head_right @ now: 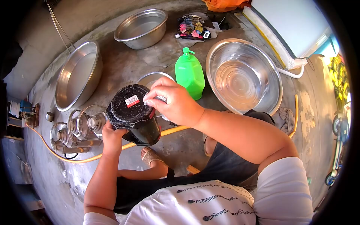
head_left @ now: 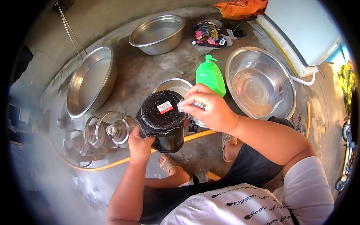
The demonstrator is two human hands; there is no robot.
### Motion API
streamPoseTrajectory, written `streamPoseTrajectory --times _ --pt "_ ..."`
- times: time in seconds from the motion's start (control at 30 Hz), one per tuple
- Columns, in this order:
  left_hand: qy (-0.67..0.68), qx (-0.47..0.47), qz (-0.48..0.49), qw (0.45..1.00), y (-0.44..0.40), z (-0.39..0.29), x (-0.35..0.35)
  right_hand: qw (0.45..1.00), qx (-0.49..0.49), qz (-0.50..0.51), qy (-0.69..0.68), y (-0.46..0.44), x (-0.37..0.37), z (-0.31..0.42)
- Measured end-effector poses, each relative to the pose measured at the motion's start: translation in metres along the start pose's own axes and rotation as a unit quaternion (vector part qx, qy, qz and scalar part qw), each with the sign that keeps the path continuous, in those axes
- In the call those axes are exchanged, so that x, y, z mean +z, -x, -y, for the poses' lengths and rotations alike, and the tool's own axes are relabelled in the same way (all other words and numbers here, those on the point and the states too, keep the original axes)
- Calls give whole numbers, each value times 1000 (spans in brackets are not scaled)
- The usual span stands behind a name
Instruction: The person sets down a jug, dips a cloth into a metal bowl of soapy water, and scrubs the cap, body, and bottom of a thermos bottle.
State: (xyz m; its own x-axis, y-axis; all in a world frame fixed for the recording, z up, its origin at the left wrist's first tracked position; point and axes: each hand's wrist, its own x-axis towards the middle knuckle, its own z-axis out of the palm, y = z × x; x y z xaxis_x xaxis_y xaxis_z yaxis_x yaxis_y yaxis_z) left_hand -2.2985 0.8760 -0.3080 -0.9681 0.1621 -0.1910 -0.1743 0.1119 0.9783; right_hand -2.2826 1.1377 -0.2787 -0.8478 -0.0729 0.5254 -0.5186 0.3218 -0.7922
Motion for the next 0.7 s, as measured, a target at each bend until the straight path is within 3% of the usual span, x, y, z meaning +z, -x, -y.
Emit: streamPoseTrajectory --times 0.1,0.17,0.23,0.4,0.5,0.6,0.7 --pt "-25 27 15 999 7 0 9 999 18 39 2 -15 -10 -26" --pt "-29 37 75 996 10 3 12 997 28 66 2 -21 -12 -30" --pt "-38 1 100 994 14 4 15 992 11 119 -29 -25 -7 -29" --pt "-79 0 170 982 23 15 25 952 -53 284 -98 -28 6 -4" --pt "-125 36 190 973 24 18 24 939 -142 299 -93 -19 14 11" --pt "-157 78 159 972 18 8 28 956 -34 282 -76 -24 0 -9" --pt "-115 52 115 985 11 10 18 975 72 209 -19 -23 -19 -30"
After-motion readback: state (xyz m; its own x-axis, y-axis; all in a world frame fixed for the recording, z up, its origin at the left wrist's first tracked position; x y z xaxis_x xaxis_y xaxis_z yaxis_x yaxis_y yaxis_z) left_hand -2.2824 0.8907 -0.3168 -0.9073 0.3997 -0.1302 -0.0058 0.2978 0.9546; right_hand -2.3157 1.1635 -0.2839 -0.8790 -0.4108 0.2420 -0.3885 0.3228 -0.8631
